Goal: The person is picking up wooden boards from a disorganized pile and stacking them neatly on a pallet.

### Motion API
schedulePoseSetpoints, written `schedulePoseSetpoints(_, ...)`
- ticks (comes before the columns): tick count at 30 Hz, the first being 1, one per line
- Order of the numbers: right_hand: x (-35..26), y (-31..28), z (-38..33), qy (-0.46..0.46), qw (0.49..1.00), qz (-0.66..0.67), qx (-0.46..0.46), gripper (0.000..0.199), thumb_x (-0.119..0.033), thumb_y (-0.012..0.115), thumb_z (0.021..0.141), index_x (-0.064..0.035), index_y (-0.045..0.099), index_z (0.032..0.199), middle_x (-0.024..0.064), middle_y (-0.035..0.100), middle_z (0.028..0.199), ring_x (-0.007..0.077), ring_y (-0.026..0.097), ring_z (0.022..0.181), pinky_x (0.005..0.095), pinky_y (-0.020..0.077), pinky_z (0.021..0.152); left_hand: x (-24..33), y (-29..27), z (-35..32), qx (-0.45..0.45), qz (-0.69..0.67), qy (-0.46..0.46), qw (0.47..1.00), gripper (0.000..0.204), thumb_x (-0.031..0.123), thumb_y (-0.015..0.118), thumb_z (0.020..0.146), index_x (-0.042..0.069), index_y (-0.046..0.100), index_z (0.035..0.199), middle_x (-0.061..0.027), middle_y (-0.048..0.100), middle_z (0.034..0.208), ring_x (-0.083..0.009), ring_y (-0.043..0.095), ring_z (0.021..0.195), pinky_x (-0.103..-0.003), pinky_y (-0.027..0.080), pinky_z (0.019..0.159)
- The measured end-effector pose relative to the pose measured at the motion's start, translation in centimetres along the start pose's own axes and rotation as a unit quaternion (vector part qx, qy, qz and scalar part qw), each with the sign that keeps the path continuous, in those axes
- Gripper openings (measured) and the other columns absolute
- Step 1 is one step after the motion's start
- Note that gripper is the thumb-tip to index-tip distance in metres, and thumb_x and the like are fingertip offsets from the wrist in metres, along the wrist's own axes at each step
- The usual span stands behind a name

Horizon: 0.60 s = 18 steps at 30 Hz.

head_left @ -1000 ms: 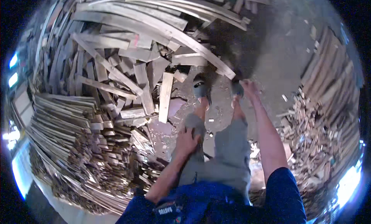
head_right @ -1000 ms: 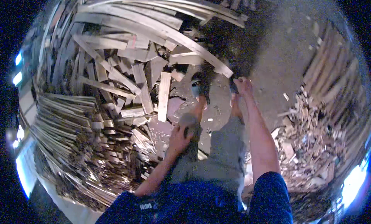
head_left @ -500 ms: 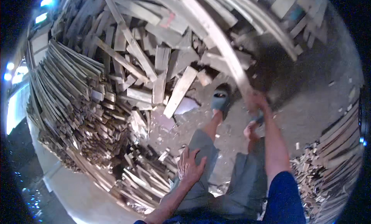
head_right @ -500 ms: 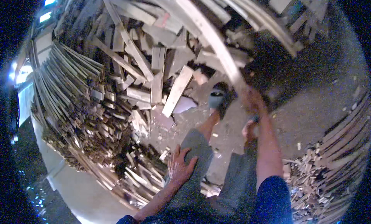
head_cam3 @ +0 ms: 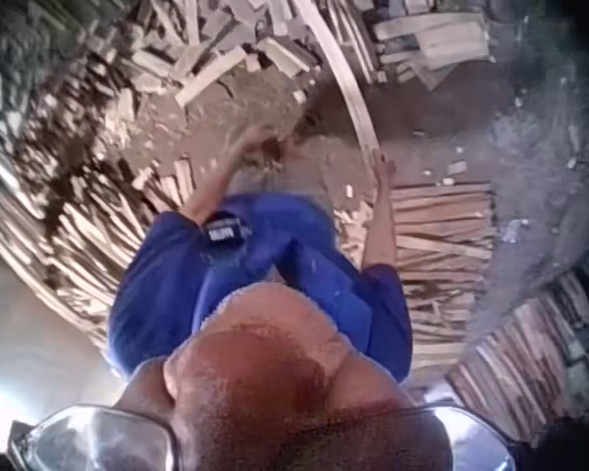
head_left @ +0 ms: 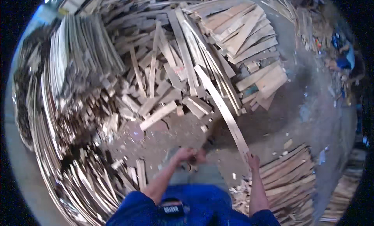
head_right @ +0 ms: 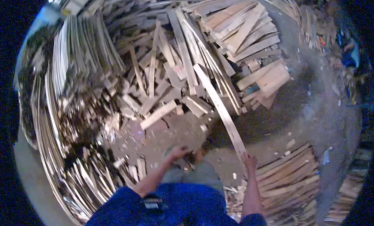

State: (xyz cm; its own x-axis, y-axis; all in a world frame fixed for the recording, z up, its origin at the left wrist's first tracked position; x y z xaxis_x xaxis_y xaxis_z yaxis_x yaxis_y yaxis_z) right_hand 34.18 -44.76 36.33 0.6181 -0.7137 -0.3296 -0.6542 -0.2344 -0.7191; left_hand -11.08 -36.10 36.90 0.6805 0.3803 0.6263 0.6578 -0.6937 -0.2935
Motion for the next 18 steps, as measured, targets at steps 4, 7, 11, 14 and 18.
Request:
schedulePoseSetpoints(4,6.3,-3.9,-5.1,0.023,0.991,-0.128,0.031,0.060,-0.061,0.055,0.080,-0.0051,0.071,0.096,0.0255,0.066,0.092,0.0400,0.064,0.089,0.0455,0.0482,0.080,2.8,-3.3,-2.4,0.124,-0.063,0.064,0.988,0.054,0.046,0.060,0.087,0.005,0.060,0.121,-0.0195,0.063,0.116,-0.0322,0.061,0.108,-0.040,0.047,0.093)
schedulePoseSetpoints(7,8.5,-5.0,-6.5,0.053,0.976,-0.202,0.063,0.070,-0.065,0.044,0.086,-0.0027,0.065,0.112,0.0254,0.065,0.103,0.0386,0.065,0.091,0.0469,0.0483,0.082,1.8,-5.7,-6.7,0.226,-0.179,0.077,0.954,0.048,0.039,0.063,0.087,0.003,0.061,0.119,-0.0155,0.067,0.106,-0.0236,0.063,0.099,-0.034,0.048,0.087)
schedulePoseSetpoints(11,4.6,-6.9,-16.1,0.033,0.994,-0.099,0.045,0.074,-0.069,0.044,0.083,-0.0026,0.065,0.110,0.0280,0.065,0.099,0.0384,0.063,0.098,0.0473,0.0471,0.082,-11.0,-2.9,-16.7,0.343,-0.243,-0.014,0.907,0.044,0.036,0.064,0.087,0.000,0.063,0.113,-0.0111,0.068,0.094,-0.0153,0.062,0.087,-0.030,0.049,0.078)
schedulePoseSetpoints(14,6.4,-7.6,-19.0,-0.061,0.991,-0.111,0.051,0.074,-0.071,0.047,0.080,-0.0051,0.068,0.107,0.0256,0.066,0.100,0.0385,0.063,0.097,0.0466,0.0470,0.083,-28.2,6.1,-24.5,0.405,-0.366,-0.059,0.836,0.043,0.037,0.066,0.086,-0.001,0.065,0.107,-0.0107,0.067,0.089,-0.0123,0.060,0.079,-0.029,0.049,0.071)
schedulePoseSetpoints(18,10.3,-8.2,-21.1,-0.090,0.978,-0.184,0.038,0.063,-0.066,0.055,0.079,-0.0076,0.072,0.098,0.0230,0.067,0.096,0.0372,0.064,0.092,0.0465,0.0470,0.080,-41.2,22.9,-41.9,0.460,-0.251,-0.281,0.804,0.044,0.042,0.065,0.083,0.001,0.070,0.098,-0.0077,0.064,0.073,-0.0112,0.058,0.071,-0.033,0.048,0.062)
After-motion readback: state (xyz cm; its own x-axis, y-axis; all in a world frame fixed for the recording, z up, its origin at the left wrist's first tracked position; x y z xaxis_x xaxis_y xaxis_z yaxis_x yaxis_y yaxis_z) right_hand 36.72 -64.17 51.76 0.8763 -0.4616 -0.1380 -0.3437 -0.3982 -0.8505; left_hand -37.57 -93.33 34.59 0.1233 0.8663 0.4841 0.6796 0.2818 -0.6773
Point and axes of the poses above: each hand's wrist, its own z-axis towards the middle knuckle, its own y-axis out of the palm, x = y × z, the point moved 10 cm from there along z, towards the middle knuckle
